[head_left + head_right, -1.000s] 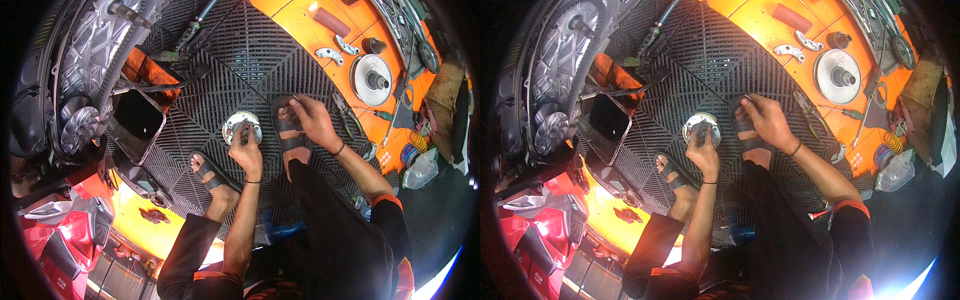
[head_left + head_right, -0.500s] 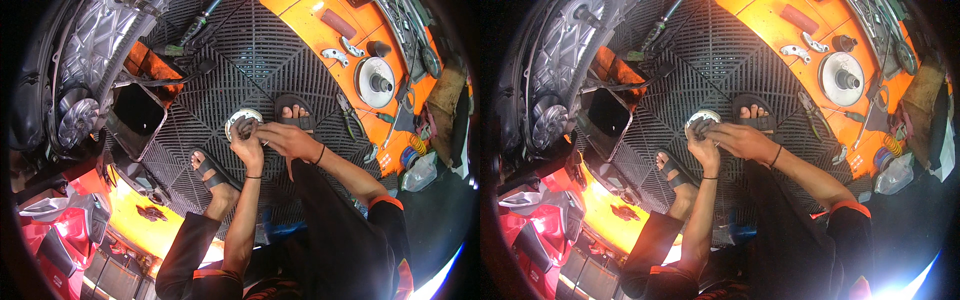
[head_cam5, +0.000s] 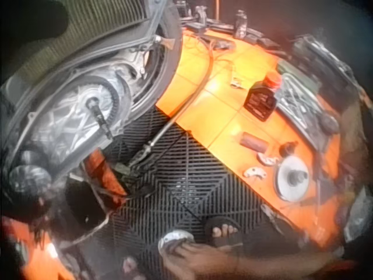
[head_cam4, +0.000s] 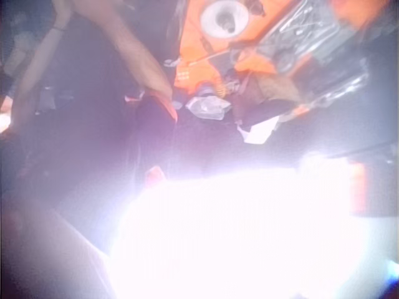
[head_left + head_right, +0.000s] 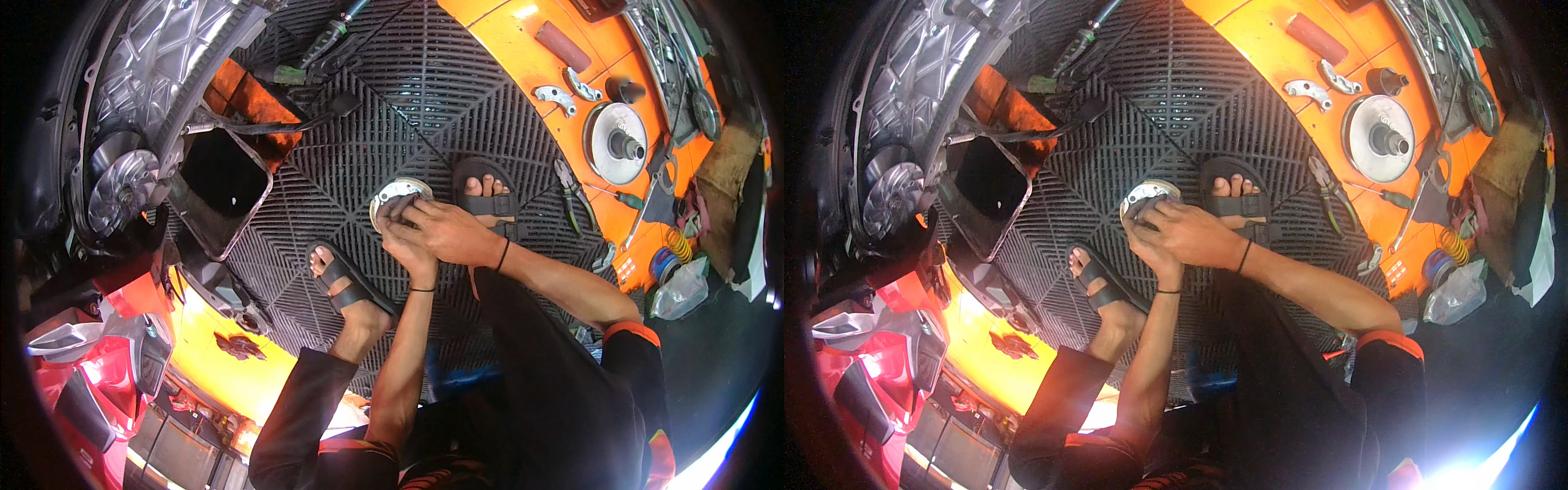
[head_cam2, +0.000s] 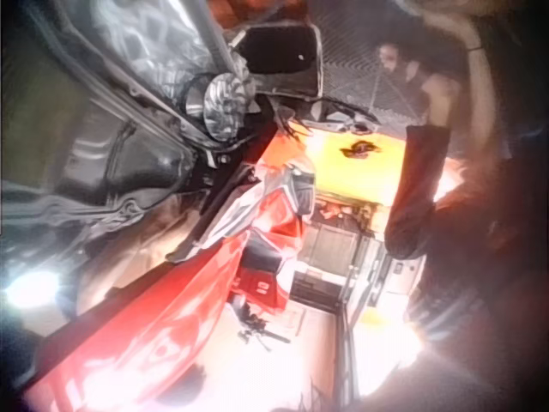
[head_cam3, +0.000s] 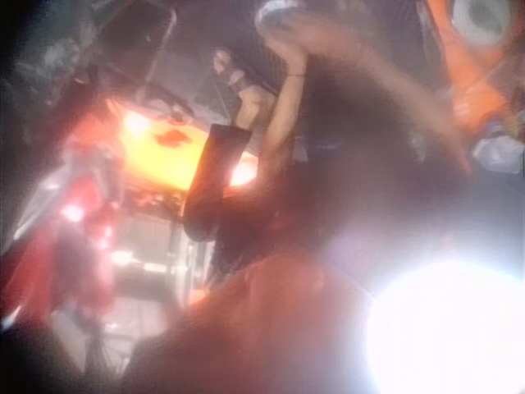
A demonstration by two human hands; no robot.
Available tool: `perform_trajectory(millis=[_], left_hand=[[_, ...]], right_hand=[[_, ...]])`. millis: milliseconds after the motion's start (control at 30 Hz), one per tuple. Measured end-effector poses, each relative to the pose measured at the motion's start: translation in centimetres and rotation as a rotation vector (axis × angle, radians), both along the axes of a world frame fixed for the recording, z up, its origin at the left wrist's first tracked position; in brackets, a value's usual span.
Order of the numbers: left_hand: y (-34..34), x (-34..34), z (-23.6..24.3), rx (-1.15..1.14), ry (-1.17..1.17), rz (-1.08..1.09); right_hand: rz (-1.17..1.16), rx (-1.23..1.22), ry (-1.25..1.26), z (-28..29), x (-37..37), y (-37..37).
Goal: The person sits on the floor and works on a circular metal motorcycle part, likely a brake rotor or clutch assembly. They use a screwdriver to pry and adjust components, then use a wrench to tighten bolts on the assembly.
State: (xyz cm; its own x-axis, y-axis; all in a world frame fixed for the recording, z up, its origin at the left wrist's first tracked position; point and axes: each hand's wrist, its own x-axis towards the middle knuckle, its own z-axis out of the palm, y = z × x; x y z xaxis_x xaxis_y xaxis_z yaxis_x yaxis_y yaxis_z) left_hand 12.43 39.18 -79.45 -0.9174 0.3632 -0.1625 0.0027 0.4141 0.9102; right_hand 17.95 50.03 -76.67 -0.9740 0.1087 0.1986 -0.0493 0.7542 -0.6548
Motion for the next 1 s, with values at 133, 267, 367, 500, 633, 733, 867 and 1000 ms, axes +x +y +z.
perform_trajectory(millis=[133, 267, 367, 500, 633, 733, 867, 1000], left_hand=[[-0.2, 0.4, -0.6, 0.078, -0.114, 0.084], [-0.6, 0.6, -1.1, -0.014, -0.016, 0.036], [-0.7, 0.7, -1.2, 0.024, -0.01, 0.016], [-0.5, 0.9, -0.6, -0.06, 0.053, 0.008], [-0.3, -0.8, -0.4, -0.358, 0.52, -0.14], [-0.1, -1.8, -0.8, -0.438, 0.577, -0.184], [-0.2, -2.2, -1.4, -0.467, 0.547, -0.26], [-0.4, -2.2, -1.6, -0.437, 0.522, -0.243]], right_hand=[[-0.028, -0.035, -0.031, -0.1, 0.1, -0.4], [-0.065, -0.029, -0.116, 0.0, 0.3, -1.1], [-0.044, -0.037, -0.196, -0.3, 0.5, -1.7], [-0.042, -0.089, -0.184, -1.2, 1.3, -1.9], [-0.056, -0.114, -0.106, -2.1, 2.2, -1.7], [-0.005, -0.165, -0.182, -2.3, 2.5, -1.8], [-0.02, -0.121, -0.218, -1.9, 2.2, -2.2], [-0.05, 0.049, -0.14, -1.7, 1.5, -2.4]])
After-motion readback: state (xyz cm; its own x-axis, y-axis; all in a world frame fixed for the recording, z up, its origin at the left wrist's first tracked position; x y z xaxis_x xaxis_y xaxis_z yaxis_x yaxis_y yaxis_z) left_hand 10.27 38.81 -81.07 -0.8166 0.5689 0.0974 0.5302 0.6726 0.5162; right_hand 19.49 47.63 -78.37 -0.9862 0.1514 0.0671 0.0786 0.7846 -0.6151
